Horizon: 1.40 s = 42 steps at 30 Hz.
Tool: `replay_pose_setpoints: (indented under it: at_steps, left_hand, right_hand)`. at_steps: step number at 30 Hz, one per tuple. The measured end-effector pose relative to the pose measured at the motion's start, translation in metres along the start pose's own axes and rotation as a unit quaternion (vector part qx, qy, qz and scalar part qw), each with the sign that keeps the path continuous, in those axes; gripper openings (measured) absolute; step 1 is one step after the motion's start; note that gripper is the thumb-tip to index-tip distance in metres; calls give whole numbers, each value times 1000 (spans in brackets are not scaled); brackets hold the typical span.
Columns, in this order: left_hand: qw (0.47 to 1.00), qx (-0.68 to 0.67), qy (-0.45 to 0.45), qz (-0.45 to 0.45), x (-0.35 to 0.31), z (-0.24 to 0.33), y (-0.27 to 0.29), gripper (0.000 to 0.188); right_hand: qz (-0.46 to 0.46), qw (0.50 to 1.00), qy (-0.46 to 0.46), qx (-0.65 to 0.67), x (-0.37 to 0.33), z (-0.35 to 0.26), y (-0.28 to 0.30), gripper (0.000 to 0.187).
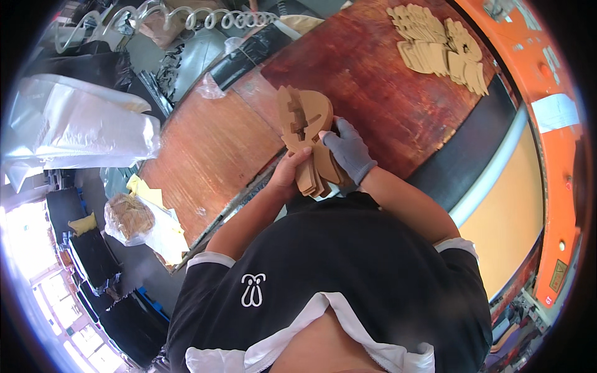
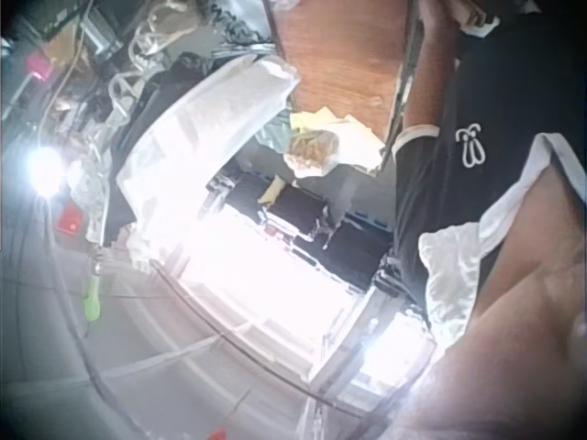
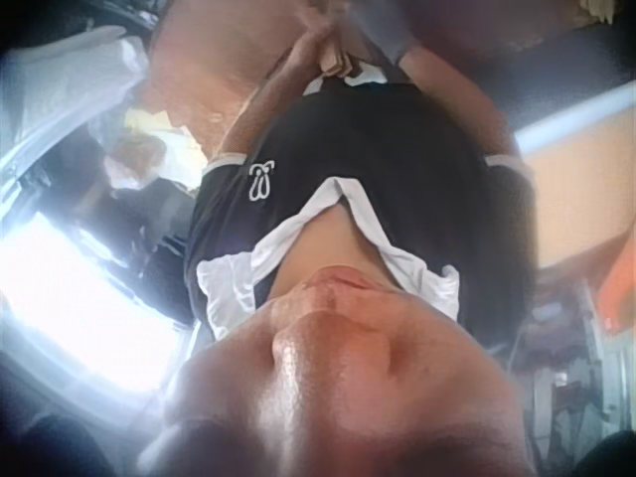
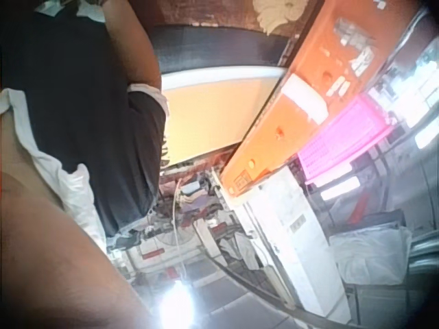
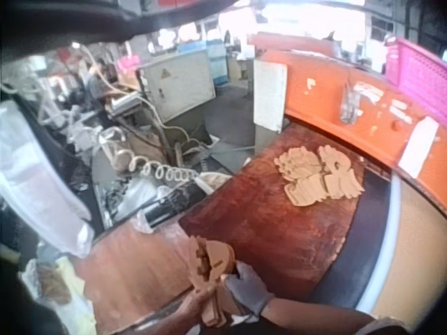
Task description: The person places a cardboard sheet on a cutting machine, closes the lid to cut out multiple identical shapes, then removes the cutouts and stacks them on the table. The person repeats this cycle several times, accumulating a pile of finished cardboard pieces.
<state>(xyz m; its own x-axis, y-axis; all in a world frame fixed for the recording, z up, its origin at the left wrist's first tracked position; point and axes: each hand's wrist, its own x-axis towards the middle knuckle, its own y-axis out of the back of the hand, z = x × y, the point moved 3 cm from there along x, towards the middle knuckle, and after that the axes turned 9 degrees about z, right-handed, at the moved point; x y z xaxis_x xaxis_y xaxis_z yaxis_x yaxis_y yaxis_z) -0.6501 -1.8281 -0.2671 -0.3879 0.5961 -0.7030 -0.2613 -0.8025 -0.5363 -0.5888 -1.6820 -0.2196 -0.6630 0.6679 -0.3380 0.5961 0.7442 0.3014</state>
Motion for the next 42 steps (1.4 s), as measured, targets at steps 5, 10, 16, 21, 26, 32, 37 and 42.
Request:
replay_pose_setpoints:
  at_steps: [5, 10, 16, 21, 26, 32, 37, 42]
  left_hand:
    - [991, -31, -13, -127, 3, 31, 37, 61]
    - [984, -45, -38, -167, -23, 80, 108, 71]
    - [983, -154, -98, -30, -45, 109, 217, 67]
    - [962, -152, -164, 157, -80, 117, 315, 66]
    - [940, -130, -221, 226, -102, 120, 401, 59]
    - [927, -34, -89, 364, -87, 87, 478, 52]
    - [949, -64, -88, 296, -81, 73, 514, 47]
    - [934, 154, -35, 320, -84, 97, 529, 54]
  right_hand:
    - [48, 992, 96, -64, -14, -15, -40, 45]
    - [-155, 949, -38, 272, -29, -23, -128, 45]
    - [-335, 900, -143, 240, 5, -25, -259, 48]
    - [-449, 844, -232, 179, 0, -8, -374, 51]
    - [-504, 814, -254, 137, -10, 24, -469, 42]
    - [-518, 829, -204, -46, -20, 79, -510, 30]
    - [-443, 873, -98, -178, 6, 57, -426, 30]
    - [-263, 950, -117, -120, 44, 20, -300, 32]
